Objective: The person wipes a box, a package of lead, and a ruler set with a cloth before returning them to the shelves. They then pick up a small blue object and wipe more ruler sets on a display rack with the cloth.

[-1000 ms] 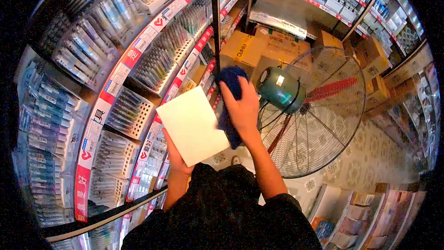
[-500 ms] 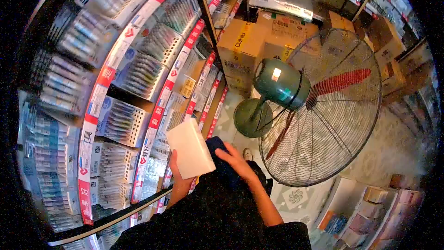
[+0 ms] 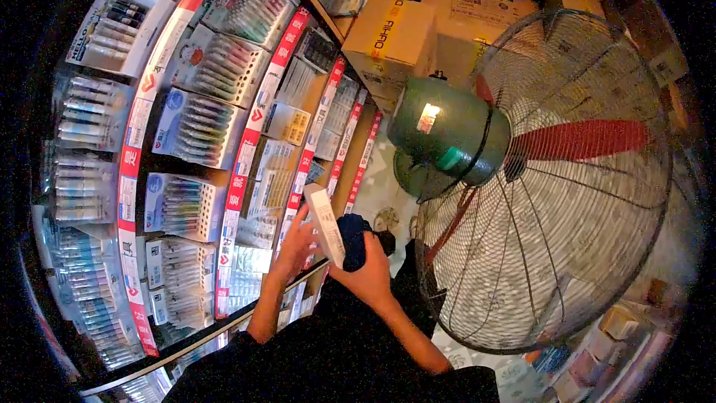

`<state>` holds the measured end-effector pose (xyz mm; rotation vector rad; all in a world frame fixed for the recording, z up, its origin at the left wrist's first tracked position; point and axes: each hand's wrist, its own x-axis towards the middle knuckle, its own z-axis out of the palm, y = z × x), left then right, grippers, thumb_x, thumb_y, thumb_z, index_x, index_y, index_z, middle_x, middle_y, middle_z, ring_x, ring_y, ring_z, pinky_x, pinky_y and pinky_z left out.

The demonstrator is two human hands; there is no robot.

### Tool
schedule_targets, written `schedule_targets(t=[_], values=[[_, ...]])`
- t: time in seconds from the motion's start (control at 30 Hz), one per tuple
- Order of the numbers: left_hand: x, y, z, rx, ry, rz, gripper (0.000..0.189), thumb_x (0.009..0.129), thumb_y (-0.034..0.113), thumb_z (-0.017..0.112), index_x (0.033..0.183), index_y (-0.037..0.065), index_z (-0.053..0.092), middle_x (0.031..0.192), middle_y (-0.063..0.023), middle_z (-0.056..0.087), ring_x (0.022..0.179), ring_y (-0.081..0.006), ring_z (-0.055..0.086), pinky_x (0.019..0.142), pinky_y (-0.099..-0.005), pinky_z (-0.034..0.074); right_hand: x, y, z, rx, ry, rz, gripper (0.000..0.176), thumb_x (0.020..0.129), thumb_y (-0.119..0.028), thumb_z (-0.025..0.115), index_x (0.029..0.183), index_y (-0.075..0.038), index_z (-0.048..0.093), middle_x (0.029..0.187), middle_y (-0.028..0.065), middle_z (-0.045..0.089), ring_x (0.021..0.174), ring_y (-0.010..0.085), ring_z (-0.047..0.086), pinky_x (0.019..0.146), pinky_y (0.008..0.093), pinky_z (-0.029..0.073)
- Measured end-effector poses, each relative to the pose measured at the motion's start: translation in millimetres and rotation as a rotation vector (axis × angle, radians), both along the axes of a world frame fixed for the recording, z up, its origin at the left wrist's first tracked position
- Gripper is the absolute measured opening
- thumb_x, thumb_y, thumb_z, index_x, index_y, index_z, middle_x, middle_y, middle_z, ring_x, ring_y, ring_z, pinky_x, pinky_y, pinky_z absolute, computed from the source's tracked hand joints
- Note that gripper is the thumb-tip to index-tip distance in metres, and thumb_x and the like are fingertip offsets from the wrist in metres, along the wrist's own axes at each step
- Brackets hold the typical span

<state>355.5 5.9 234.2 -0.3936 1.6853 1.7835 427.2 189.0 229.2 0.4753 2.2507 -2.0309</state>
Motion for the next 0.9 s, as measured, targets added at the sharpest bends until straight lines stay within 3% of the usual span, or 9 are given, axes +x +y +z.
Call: schedule_targets(t=[0.1, 0.3, 0.47, 0.6, 0.67, 0.7, 0.77, 0.83, 0.9], values=[[6, 15, -16, 0.152, -0.124, 0.001, 0.071, 0.092, 0.025, 0.060, 0.149, 0.014, 0.019, 0.138, -0.0077, 0.046, 0.120, -0.0205, 0.051, 0.093, -0.0357, 0.048, -7, -9, 6, 0.288, -0.076, 0.018, 0.068, 0.061, -0.028, 0.081, 0.116, -0.002, 0.051, 0.103, 0.0217, 0.052, 0.090, 0.0414, 0.058, 0.076, 0.0430, 0.051], [-22, 7, -85, 0.287, -0.452, 0.105, 0.042, 0.090, 0.025, 0.063, 0.125, 0.005, 0.054, 0.115, -0.0089, 0.063, 0.103, -0.0192, 0.062, 0.089, -0.0335, 0.051, -20, -15, -21, 0.136, -0.144, 0.012, 0.068, 0.064, -0.025, 0.082, 0.118, 0.000, 0.050, 0.109, 0.0222, 0.055, 0.101, 0.0384, 0.058, 0.085, 0.0413, 0.049], [-75, -2, -131, 0.435, -0.569, 0.259, 0.036, 0.091, 0.027, 0.056, 0.120, 0.005, 0.057, 0.105, -0.0081, 0.068, 0.093, -0.0206, 0.067, 0.083, -0.0350, 0.054, -41, -10, -34, 0.113, -0.138, -0.137, 0.068, 0.066, -0.025, 0.083, 0.118, 0.005, 0.051, 0.112, 0.0217, 0.060, 0.105, 0.0312, 0.060, 0.091, 0.0363, 0.046], [-165, 8, -126, 0.364, -0.314, 0.509, 0.039, 0.086, 0.031, 0.057, 0.118, 0.008, 0.058, 0.109, -0.0097, 0.066, 0.097, -0.0256, 0.065, 0.087, -0.0409, 0.053, -49, -5, -58, -0.140, -0.318, -0.366, 0.072, 0.068, -0.022, 0.082, 0.124, 0.009, 0.049, 0.113, 0.0177, 0.062, 0.104, 0.0252, 0.059, 0.093, 0.0331, 0.044], [-212, 20, -101, 0.414, -0.207, 0.595, 0.040, 0.087, 0.032, 0.057, 0.118, 0.007, 0.057, 0.114, -0.0105, 0.064, 0.099, -0.0281, 0.064, 0.087, -0.0418, 0.053, -46, -5, -67, -0.014, -0.351, -0.432, 0.075, 0.069, -0.019, 0.080, 0.130, 0.009, 0.045, 0.117, 0.0167, 0.059, 0.105, 0.0237, 0.056, 0.095, 0.0315, 0.043], [-239, 3, -135, 0.458, -0.120, 0.539, 0.040, 0.089, 0.031, 0.056, 0.119, 0.005, 0.056, 0.117, -0.0114, 0.063, 0.100, -0.0291, 0.064, 0.087, -0.0409, 0.053, -47, -5, -64, 0.011, -0.370, -0.474, 0.075, 0.070, -0.018, 0.079, 0.130, 0.009, 0.045, 0.118, 0.0168, 0.058, 0.106, 0.0235, 0.056, 0.096, 0.0312, 0.043], [-291, -14, -164, 0.370, 0.023, 0.555, 0.039, 0.085, 0.022, 0.065, 0.118, 0.004, 0.056, 0.114, -0.0085, 0.063, 0.100, -0.0220, 0.062, 0.088, -0.0359, 0.051, -38, -6, -74, 0.052, -0.448, -0.504, 0.076, 0.070, -0.017, 0.079, 0.133, 0.007, 0.043, 0.121, 0.0171, 0.056, 0.109, 0.0232, 0.054, 0.097, 0.0305, 0.042], [-317, -14, -148, 0.038, 0.279, 0.330, 0.042, 0.083, 0.022, 0.071, 0.118, 0.005, 0.056, 0.114, -0.0052, 0.062, 0.100, -0.0164, 0.060, 0.089, -0.0313, 0.047, -34, -9, -77, 0.047, -0.455, -0.528, 0.072, 0.070, -0.016, 0.079, 0.130, 0.006, 0.046, 0.118, 0.0156, 0.058, 0.106, 0.0227, 0.055, 0.095, 0.0305, 0.043], [-353, -10, -161, 0.006, 0.189, 0.400, 0.043, 0.082, 0.024, 0.073, 0.118, 0.006, 0.056, 0.117, -0.0046, 0.061, 0.102, -0.0144, 0.058, 0.089, -0.0304, 0.045, -27, -15, -84, 0.004, -0.469, -0.552, 0.066, 0.070, -0.014, 0.078, 0.127, 0.004, 0.049, 0.114, 0.0135, 0.060, 0.101, 0.0217, 0.057, 0.091, 0.0305, 0.044]])
